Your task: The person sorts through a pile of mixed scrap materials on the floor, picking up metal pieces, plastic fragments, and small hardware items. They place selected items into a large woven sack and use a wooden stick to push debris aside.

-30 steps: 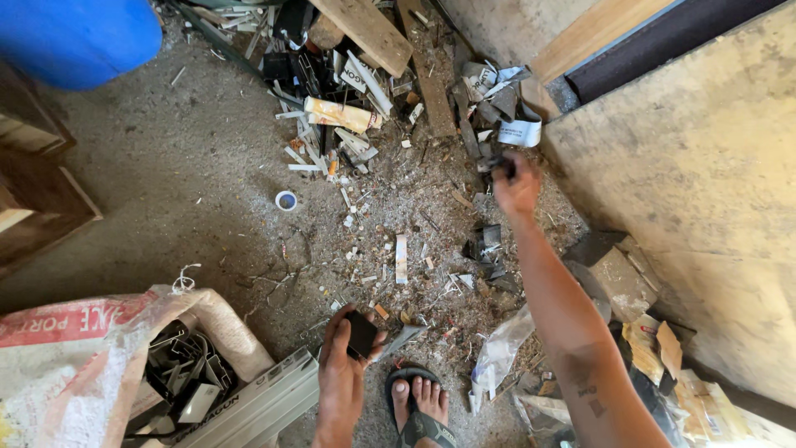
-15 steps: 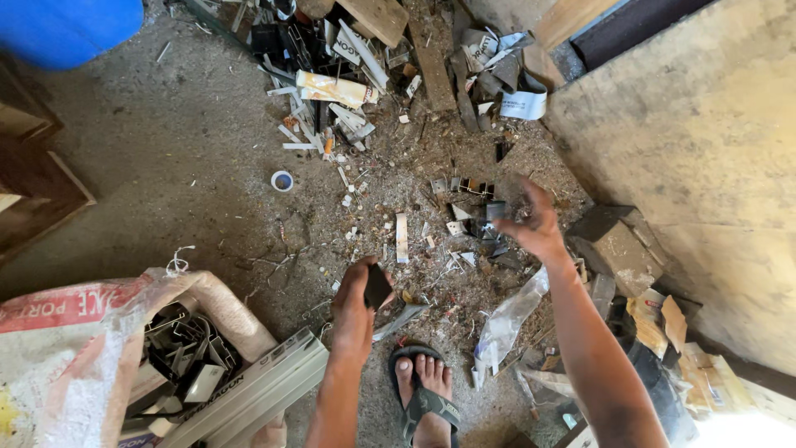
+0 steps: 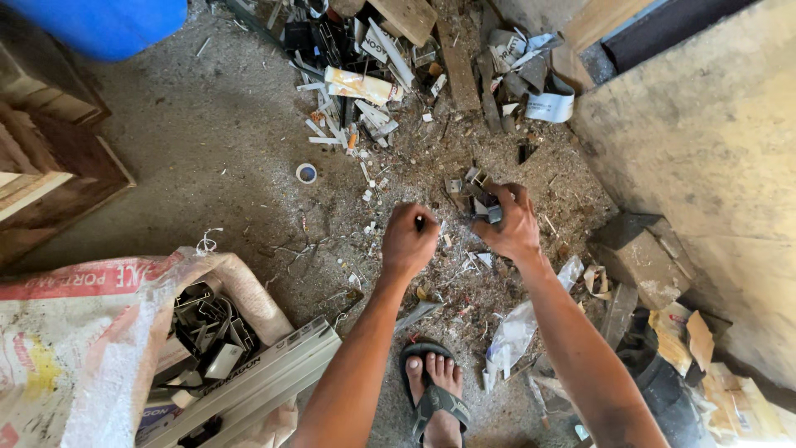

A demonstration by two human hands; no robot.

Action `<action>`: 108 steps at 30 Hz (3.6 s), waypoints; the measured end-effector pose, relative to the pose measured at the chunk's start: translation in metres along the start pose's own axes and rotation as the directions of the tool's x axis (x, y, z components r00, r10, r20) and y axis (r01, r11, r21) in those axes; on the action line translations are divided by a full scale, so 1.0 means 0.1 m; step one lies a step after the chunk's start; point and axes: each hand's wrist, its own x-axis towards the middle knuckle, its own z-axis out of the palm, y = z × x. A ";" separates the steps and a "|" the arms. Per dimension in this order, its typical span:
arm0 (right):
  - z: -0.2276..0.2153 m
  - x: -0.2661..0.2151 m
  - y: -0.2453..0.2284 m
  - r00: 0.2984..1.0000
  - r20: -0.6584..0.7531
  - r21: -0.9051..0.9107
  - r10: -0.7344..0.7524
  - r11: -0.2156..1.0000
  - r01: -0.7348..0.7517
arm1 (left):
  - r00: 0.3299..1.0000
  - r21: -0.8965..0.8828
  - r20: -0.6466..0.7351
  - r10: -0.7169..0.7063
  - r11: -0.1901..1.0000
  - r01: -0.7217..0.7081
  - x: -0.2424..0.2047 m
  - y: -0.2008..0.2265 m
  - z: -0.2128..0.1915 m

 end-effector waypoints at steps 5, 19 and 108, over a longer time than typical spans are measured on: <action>0.14 -0.01 0.07 0.995 -0.004 0.000 0.096 0.995 -0.096 | 0.989 0.604 0.149 0.021 0.790 -0.108 0.57 0.30 0.05; 0.20 0.09 0.01 0.989 -0.076 0.046 0.127 0.991 -0.124 | 0.906 0.828 0.051 0.421 0.489 -0.274 0.83 0.26 0.20; 0.15 -0.47 0.48 0.960 -0.131 -0.004 -0.246 0.969 0.248 | 0.988 0.668 0.138 0.064 0.731 -0.140 0.28 0.07 -0.14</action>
